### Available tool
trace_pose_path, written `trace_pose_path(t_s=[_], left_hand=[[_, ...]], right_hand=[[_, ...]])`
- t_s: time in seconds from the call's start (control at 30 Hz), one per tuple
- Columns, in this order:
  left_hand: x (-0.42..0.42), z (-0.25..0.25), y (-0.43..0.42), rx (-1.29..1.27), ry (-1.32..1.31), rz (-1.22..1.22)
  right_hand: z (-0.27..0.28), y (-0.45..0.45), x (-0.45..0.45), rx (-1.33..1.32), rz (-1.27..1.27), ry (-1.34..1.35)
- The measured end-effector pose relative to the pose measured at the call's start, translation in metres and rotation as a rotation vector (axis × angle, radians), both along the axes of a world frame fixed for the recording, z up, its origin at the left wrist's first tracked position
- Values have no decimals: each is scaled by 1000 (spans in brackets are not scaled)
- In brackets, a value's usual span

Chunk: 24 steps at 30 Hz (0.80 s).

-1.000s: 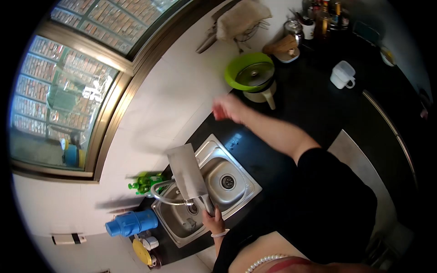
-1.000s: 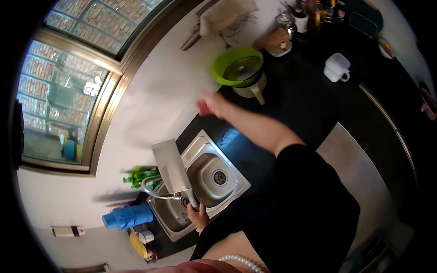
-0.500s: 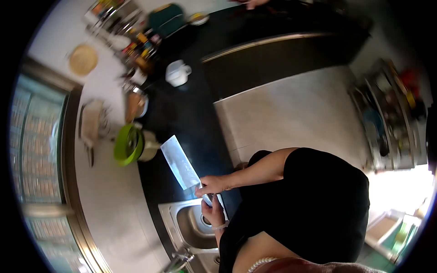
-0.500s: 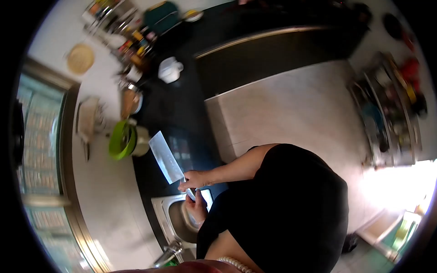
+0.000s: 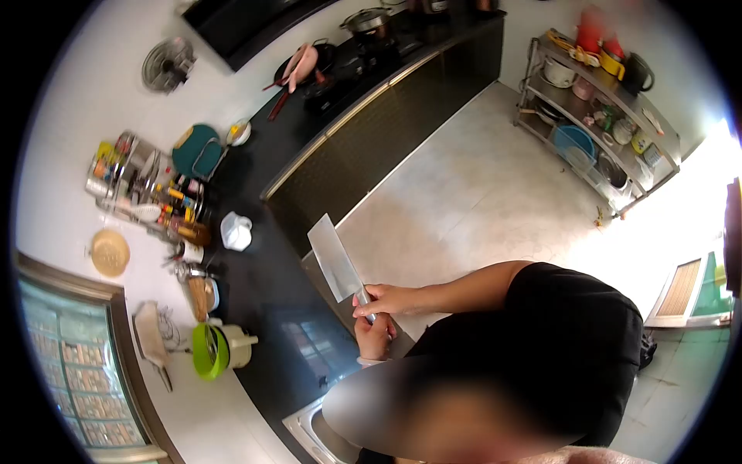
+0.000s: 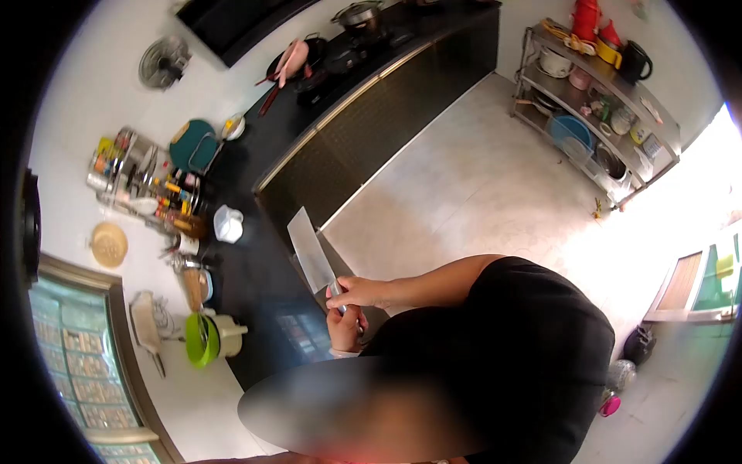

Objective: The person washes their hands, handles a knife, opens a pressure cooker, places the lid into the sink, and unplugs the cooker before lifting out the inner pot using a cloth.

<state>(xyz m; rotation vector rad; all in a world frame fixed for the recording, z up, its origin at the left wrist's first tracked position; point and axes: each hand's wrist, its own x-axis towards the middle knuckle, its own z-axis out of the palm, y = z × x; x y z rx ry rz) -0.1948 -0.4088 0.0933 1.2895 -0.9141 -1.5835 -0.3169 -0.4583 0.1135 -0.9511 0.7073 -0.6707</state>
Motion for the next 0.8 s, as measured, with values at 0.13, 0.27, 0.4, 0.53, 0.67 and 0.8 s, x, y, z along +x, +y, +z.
trace_pose_path(t_s=[0.13,0.27,0.4,0.53,0.67,0.8], left_hand=[[-86,-4,-39,-101,-48,-96],[-172,-1,-77,-174,-102,-259],[-241,-5,-112,-206,-60,-428],[-282,-4,-152,-408,-165,-642],[-292,-23,-183,-214,-244,-559],[-295,-60,-236,-132,-334,-463]], right_hand=[[-22,-21,-74,214,-38,-111],[-15,-53,-168,218,-120,-64],[-20,-81,-247,162,-221,-84],[-40,-118,-304,59,-435,-139],[-51,-158,-374,48,-608,207],[-48,-198,-436,4,-657,623]])
